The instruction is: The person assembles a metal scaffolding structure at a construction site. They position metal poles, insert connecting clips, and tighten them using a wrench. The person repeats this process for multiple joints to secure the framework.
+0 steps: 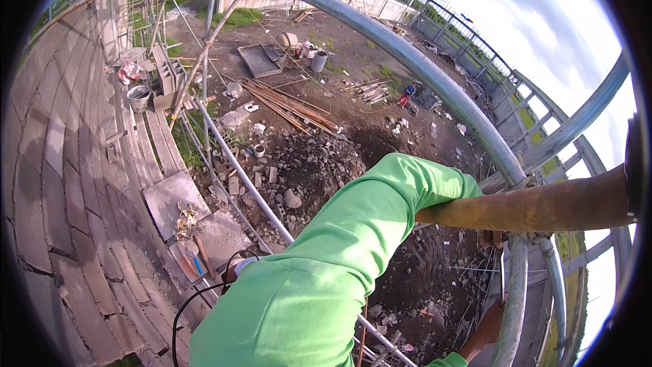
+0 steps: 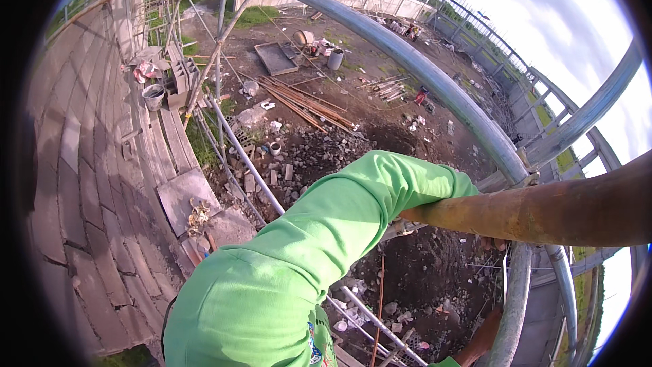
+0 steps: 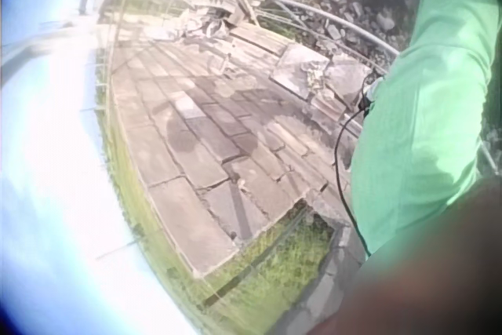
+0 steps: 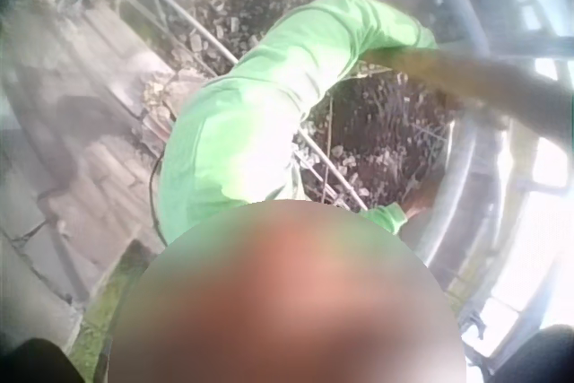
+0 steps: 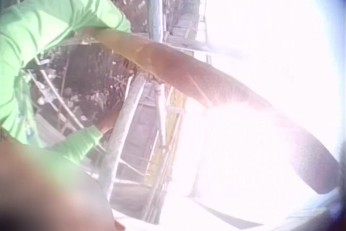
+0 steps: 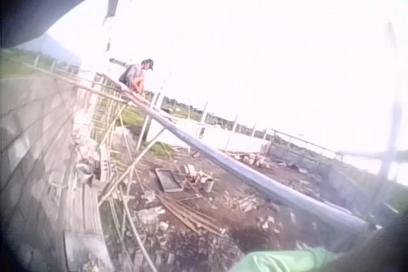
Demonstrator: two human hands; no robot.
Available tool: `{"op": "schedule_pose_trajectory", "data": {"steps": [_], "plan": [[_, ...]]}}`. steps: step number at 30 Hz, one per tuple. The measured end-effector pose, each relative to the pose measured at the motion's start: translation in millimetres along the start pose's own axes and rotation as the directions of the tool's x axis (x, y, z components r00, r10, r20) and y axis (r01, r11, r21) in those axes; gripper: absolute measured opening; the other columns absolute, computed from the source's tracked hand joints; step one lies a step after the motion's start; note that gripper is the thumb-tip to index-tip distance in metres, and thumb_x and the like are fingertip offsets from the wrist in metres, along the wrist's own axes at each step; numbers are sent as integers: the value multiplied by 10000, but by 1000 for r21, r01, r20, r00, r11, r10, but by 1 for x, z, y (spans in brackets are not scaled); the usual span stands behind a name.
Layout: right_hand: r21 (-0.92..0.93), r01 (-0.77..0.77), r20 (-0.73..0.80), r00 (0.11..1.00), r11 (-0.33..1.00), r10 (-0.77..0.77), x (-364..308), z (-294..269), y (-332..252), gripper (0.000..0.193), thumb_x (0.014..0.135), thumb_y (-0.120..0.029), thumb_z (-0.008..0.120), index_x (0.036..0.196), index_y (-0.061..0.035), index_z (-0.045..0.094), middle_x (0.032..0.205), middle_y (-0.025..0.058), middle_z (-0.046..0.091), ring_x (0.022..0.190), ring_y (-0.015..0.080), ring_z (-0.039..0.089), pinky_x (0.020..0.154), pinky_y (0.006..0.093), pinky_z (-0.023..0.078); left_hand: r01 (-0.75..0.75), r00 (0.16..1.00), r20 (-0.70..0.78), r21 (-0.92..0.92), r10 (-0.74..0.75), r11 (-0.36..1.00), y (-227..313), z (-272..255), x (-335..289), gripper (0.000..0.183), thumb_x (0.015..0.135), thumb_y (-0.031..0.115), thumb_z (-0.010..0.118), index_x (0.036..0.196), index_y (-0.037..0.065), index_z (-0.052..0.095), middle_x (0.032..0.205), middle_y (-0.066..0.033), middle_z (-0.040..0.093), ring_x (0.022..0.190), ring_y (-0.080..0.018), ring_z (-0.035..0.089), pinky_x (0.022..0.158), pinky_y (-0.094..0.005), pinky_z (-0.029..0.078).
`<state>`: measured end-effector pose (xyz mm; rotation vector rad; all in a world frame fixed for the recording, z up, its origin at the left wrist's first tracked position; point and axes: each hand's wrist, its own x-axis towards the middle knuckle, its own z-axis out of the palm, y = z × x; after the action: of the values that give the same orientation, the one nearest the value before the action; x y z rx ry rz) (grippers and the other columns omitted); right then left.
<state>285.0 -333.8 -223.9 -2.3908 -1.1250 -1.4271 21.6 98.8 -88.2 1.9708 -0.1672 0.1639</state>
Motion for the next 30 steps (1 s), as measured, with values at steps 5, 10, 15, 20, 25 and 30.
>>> {"op": "schedule_pose_trajectory", "data": {"steps": [5,10,15,20,25,30], "plan": [[35,8,13,1000,999,-8,12,9,1,232,1067,-328,604,1134,-134,714,955,69,706,802,285,678,674,460,537,-18,1000,-26,-22,17,1000,-4,0,-11,592,825,239,901,1252,-70,633,1048,-181,785,968,-260,791,860,-390,615],[72,-17,2,1000,997,17,25,31,-5,221,1067,-324,608,1119,-134,708,951,72,708,799,294,682,666,463,539,22,1000,-14,-27,-23,999,1,3,-17,586,829,249,897,1247,-68,638,1037,-178,784,955,-258,791,849,-388,618],[95,-15,-26,1000,995,17,68,65,-18,210,1067,-319,612,1104,-133,702,947,75,709,795,303,687,658,466,542,77,997,-10,13,-77,997,10,11,-23,580,832,260,894,1241,-67,643,1025,-175,783,943,-256,791,838,-385,622],[142,-4,-20,1000,990,7,140,97,-37,201,1066,-315,616,1090,-133,696,942,78,710,791,313,692,650,469,544,111,994,-8,36,-111,993,15,14,-26,575,836,271,890,1236,-65,648,1013,-172,782,931,-254,791,827,-383,625],[183,-15,-11,1000,983,17,187,118,-50,192,1066,-311,620,1075,-132,690,938,82,711,787,322,696,642,472,547,138,990,4,53,-138,989,18,17,-27,571,840,281,886,1230,-63,653,1001,-169,781,918,-252,790,815,-380,629],[210,-27,2,1000,977,27,194,129,-67,185,1066,-307,624,1060,-132,684,934,85,712,783,331,701,634,475,549,154,988,22,62,-155,986,22,23,-22,567,844,292,882,1225,-62,658,990,-167,780,906,-250,790,804,-378,632]]}}
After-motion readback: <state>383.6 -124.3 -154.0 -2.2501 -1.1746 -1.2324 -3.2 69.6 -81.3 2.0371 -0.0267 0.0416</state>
